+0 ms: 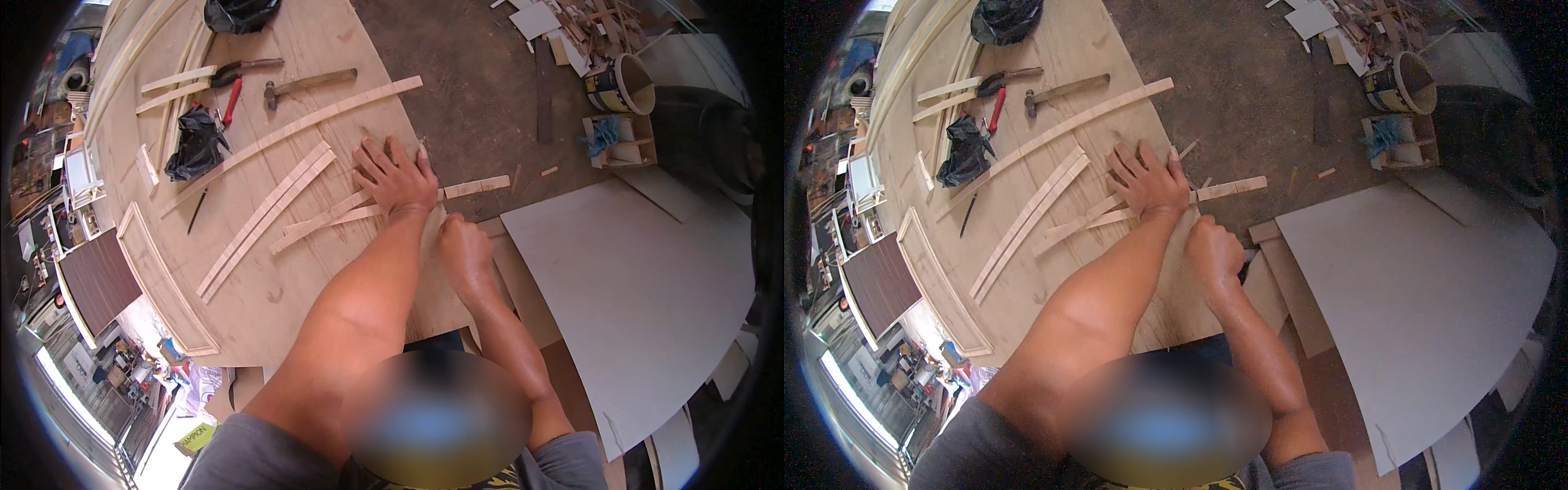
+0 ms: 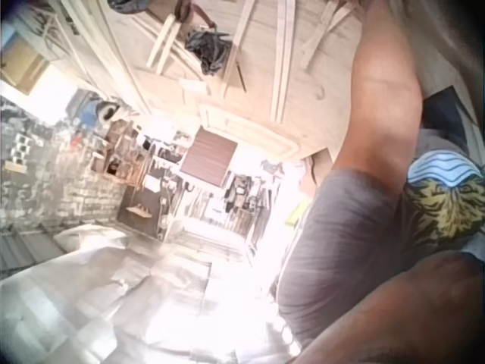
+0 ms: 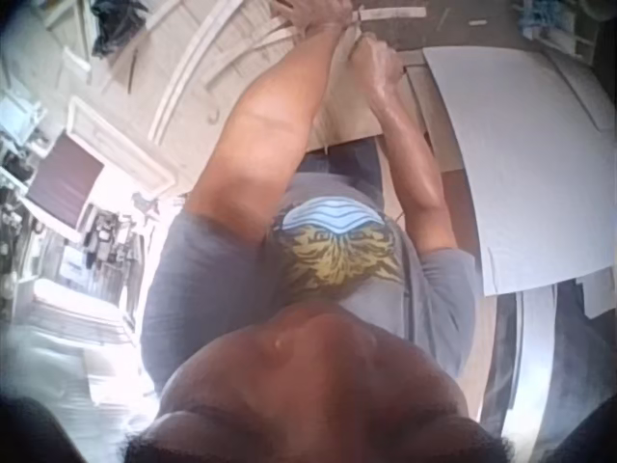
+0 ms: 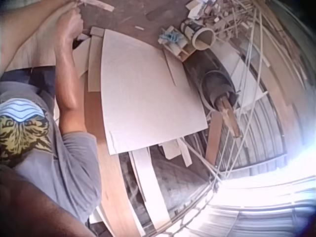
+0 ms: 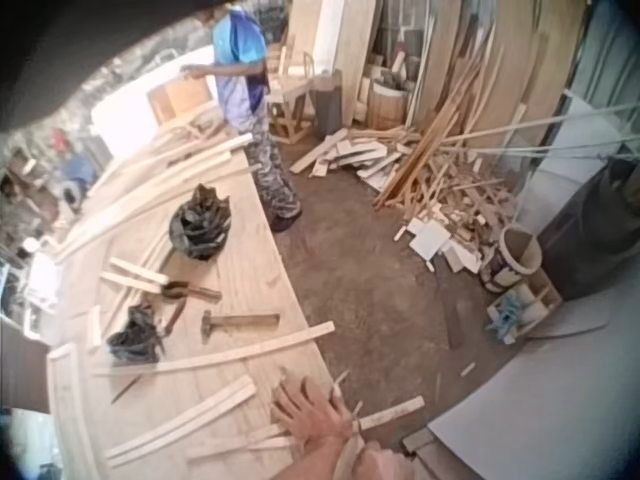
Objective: The person marks a wood piece with a pencil, cuts it with a small saw while holding it against a workbench, and then uses pliers to remove a small nail or fastener from another wood strip.
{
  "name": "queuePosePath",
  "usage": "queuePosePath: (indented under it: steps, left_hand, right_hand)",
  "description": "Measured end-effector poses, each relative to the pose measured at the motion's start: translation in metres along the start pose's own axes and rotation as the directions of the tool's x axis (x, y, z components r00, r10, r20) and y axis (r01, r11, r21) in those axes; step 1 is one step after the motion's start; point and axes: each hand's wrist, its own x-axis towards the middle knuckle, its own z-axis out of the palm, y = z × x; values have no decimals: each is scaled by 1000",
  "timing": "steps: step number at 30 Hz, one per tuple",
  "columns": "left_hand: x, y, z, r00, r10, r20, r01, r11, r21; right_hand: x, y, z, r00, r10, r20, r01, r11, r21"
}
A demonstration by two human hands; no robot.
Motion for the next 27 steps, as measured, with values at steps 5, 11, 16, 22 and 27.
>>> queuePosePath:
  steps: [5,11,16,22,27]
  left_hand:
    - [0,4,-2,1000,-3,0,3,1000,0]
    - [3,-1,1,995,43,-90,-45,999,-14]
    - [4,1,2,990,30,-135,-36,999,-40]
    - [5,2,0,996,21,-87,-22,1000,-11]
    - [5,4,0,985,53,-163,-48,998,34]
  right_hand:
    - [22,3,8,993,-95,-68,94,995,-21]
    - [32,0,19,989,-60,-133,59,998,-8]
    - [26,7,30,951,-140,-275,139,990,-22]
    - [-6,13,29,970,-116,-215,108,993,-48]
    - [0,6,33,982,-94,-163,94,996,-7]
